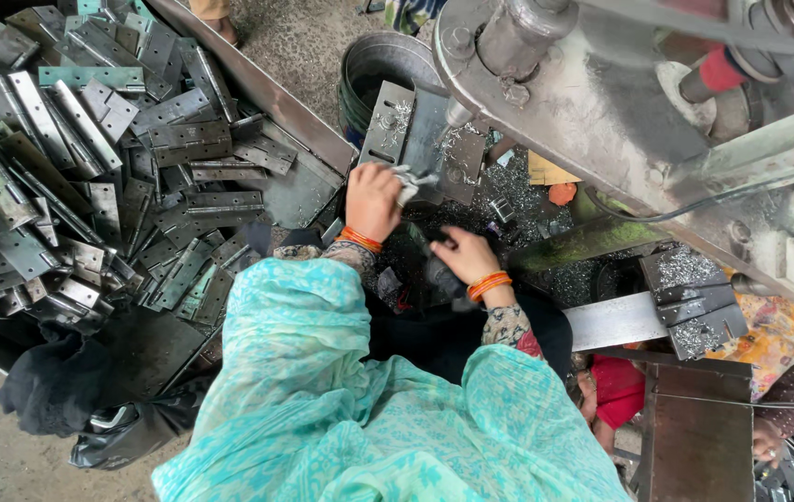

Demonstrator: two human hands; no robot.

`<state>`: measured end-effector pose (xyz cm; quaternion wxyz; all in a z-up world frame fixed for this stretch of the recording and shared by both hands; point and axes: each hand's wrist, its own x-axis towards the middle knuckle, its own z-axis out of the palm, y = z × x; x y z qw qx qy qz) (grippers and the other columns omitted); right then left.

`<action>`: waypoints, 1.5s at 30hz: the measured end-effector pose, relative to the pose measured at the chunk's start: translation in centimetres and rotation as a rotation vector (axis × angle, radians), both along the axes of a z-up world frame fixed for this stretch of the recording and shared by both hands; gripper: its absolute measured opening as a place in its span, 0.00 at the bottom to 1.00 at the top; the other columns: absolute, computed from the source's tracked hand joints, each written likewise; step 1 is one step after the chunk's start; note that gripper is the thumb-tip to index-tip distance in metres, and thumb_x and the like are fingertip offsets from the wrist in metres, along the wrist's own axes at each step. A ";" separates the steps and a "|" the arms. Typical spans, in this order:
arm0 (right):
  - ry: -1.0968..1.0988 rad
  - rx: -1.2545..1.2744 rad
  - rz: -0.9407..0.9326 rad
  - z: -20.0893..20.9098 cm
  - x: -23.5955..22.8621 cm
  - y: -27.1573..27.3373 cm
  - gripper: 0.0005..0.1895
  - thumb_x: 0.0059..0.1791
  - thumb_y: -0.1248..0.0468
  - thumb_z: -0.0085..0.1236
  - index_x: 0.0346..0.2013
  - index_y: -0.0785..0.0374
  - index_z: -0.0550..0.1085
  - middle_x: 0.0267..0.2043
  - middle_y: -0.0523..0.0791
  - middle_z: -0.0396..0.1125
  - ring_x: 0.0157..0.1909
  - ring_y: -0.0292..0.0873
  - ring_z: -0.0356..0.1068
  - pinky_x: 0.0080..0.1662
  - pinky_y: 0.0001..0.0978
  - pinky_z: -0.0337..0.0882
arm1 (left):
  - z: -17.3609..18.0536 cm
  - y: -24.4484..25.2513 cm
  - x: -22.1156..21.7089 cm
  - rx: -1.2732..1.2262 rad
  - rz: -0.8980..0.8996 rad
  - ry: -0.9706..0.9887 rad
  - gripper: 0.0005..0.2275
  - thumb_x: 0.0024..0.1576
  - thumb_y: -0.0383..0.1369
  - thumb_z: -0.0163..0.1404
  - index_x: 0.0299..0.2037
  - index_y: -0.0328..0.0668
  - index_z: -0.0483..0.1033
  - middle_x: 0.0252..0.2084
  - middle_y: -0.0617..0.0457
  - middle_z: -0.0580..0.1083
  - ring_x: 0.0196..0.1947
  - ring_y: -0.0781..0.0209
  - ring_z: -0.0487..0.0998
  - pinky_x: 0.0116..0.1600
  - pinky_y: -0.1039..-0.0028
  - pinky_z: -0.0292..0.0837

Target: The person sits at a metalworking press and repeatedly places small metal brackets into the die, activates the press to shape them, and removes the finished pieces. The person handles the brackets one at a time and places them into a nearby bin.

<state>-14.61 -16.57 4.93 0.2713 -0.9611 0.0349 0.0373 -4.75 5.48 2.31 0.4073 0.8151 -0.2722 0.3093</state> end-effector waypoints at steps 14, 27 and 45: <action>-0.664 0.773 -0.290 -0.2 5.2 -3.2 0.09 0.53 0.69 0.65 0.44 0.66 0.73 0.43 0.46 0.73 0.39 0.39 0.71 0.39 0.32 0.75 | -4.1 -3.9 6.2 -0.497 -0.243 0.629 0.14 0.55 0.32 0.64 0.50 0.36 0.82 0.48 0.52 0.78 0.46 0.60 0.73 0.50 0.68 0.70; -0.298 -0.132 0.277 -0.3 6.0 2.2 0.25 0.44 0.66 0.64 0.55 0.65 0.71 0.53 0.55 0.68 0.53 0.60 0.70 0.55 0.45 0.72 | -1.3 -2.9 2.6 0.592 0.003 0.290 0.20 0.48 0.42 0.58 0.51 0.45 0.81 0.64 0.54 0.69 0.73 0.43 0.53 0.69 0.31 0.41; 0.207 -0.184 -0.071 -6.7 -6.1 4.0 0.47 0.41 0.53 0.66 0.70 0.59 0.56 0.55 0.59 0.69 0.50 0.66 0.72 0.50 0.55 0.74 | -2.8 -4.4 3.8 0.642 0.027 0.276 0.12 0.55 0.35 0.50 0.45 0.46 0.84 0.65 0.57 0.71 0.75 0.43 0.52 0.69 0.23 0.32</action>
